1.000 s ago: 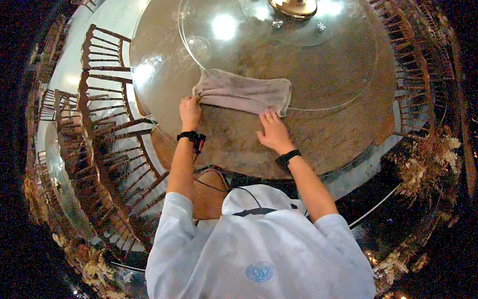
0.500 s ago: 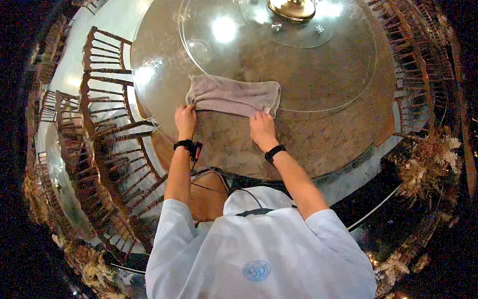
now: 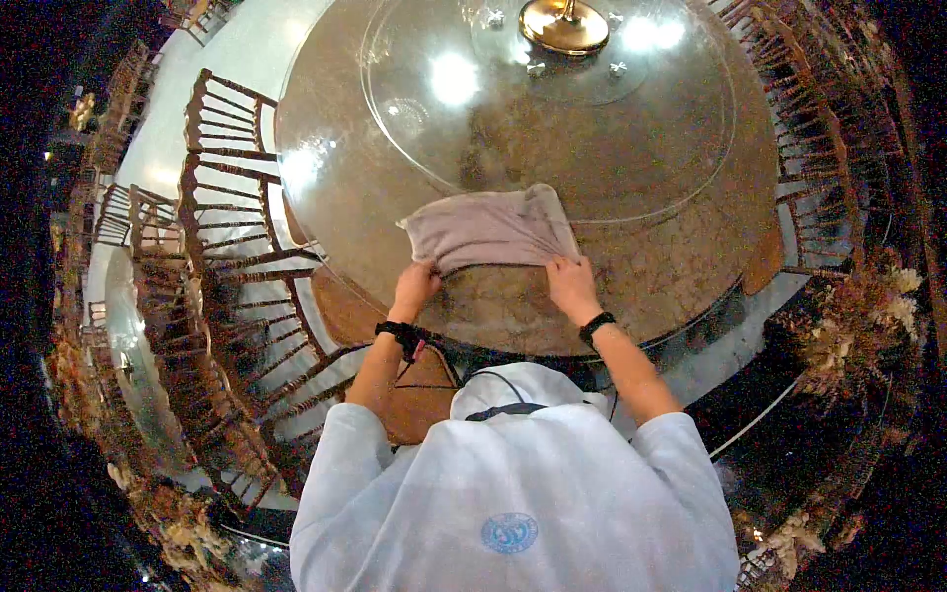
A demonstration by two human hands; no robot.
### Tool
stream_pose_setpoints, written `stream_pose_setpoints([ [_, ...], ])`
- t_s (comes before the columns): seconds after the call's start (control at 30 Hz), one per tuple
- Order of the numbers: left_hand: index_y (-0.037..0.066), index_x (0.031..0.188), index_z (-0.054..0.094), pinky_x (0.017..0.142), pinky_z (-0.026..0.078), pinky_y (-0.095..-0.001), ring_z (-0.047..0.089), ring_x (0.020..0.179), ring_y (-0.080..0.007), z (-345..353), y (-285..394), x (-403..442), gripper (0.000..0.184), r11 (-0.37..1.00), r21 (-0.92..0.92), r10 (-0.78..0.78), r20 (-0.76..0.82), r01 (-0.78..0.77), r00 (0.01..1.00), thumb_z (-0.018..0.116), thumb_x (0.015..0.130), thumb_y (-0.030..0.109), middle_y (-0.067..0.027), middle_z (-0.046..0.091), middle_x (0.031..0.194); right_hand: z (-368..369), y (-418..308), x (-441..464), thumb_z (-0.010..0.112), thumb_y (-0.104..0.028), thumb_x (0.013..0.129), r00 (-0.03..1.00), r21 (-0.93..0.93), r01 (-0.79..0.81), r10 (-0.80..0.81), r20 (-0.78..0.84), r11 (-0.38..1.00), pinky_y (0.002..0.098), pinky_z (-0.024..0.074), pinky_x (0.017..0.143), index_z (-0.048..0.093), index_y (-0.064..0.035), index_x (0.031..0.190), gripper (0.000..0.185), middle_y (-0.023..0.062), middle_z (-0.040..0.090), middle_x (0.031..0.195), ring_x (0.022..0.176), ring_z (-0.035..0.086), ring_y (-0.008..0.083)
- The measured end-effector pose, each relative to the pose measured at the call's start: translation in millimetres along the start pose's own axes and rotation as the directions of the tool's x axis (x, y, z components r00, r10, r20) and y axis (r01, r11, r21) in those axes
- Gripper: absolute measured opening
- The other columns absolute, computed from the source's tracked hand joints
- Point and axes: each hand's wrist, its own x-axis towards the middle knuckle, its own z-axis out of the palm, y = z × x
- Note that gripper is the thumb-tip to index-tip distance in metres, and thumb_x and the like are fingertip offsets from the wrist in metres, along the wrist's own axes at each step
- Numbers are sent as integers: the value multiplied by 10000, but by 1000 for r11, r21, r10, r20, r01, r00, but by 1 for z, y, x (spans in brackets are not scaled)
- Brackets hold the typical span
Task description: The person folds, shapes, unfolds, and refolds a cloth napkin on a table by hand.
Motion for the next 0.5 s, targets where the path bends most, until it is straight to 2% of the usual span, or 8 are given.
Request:
stream_pose_setpoints([
  [0.03, 44, 851, 618, 709, 476, -472, 592, 808, -390, 4, 5, -2, 154, 1000, 4, 17, 112, -17, 994, 566, 733, 127, -210, 619, 826, 1, 9, -7, 571, -111, 756, 1000, 14, 3, -3, -15, 1000, 394, 370, 865, 578, -46, 1053, 303, 109, 605, 1118, 1010, 582, 236],
  [0.13, 38, 847, 616, 708, 477, -480, 597, 801, -391, 17, 22, -9, 163, 994, -71, 99, 192, -86, 976, 560, 738, 145, -214, 626, 825, -3, 29, -28, 565, -128, 804, 994, -3, -63, 63, 86, 998, 380, 380, 882, 573, -6, 1087, 308, 112, 599, 1160, 1077, 550, 193],
  [0.2, 38, 840, 613, 714, 480, -476, 601, 814, -382, 26, 44, -11, 164, 992, 16, 118, 188, -123, 975, 551, 752, 162, -202, 633, 840, -5, 41, -44, 574, -123, 793, 999, 0, -37, 37, 7, 999, 385, 379, 901, 564, 15, 1108, 344, 118, 606, 1143, 1067, 559, 201],
  [0.33, 60, 854, 622, 700, 485, -478, 608, 791, -379, 49, 74, -11, 180, 986, -105, 154, 268, -130, 951, 537, 750, 181, -187, 638, 821, 2, 71, -73, 569, -112, 774, 995, -48, -45, 40, -92, 998, 393, 381, 926, 549, 23, 1123, 375, 138, 630, 1077, 1031, 582, 231],
  [0.4, 76, 853, 640, 712, 492, -464, 613, 785, -374, 70, 90, -10, 182, 974, -196, 182, 382, -113, 906, 543, 739, 180, -183, 643, 811, -7, 91, -92, 567, -130, 777, 984, 9, -168, 167, 63, 986, 401, 383, 923, 533, 27, 1137, 394, 150, 631, 1058, 1017, 582, 253],
  [0.43, 84, 846, 661, 728, 498, -449, 619, 797, -368, 81, 104, -10, 185, 984, -132, 164, 422, -119, 892, 550, 731, 177, -179, 650, 817, 2, 105, -104, 538, -123, 757, 970, 31, -244, 243, 13, 969, 417, 362, 945, 573, -8, 1054, 321, 142, 615, 1020, 980, 576, 266],
  [0.47, 84, 846, 661, 728, 498, -449, 619, 797, -368, 89, 116, -13, 185, 984, -134, 162, 422, -115, 892, 550, 731, 177, -179, 650, 817, 7, 124, -121, 538, -123, 757, 971, 30, -241, 240, 16, 970, 417, 362, 945, 573, -8, 1054, 321, 142, 615, 1020, 980, 576, 266],
  [0.5, 85, 840, 666, 728, 498, -452, 619, 798, -367, 93, 131, -16, 187, 955, -254, 253, 424, -154, 870, 549, 725, 174, -178, 652, 819, 7, 141, -135, 541, -112, 750, 964, -24, -263, 264, 21, 964, 419, 364, 945, 572, -15, 1046, 314, 139, 622, 993, 957, 583, 274],
])
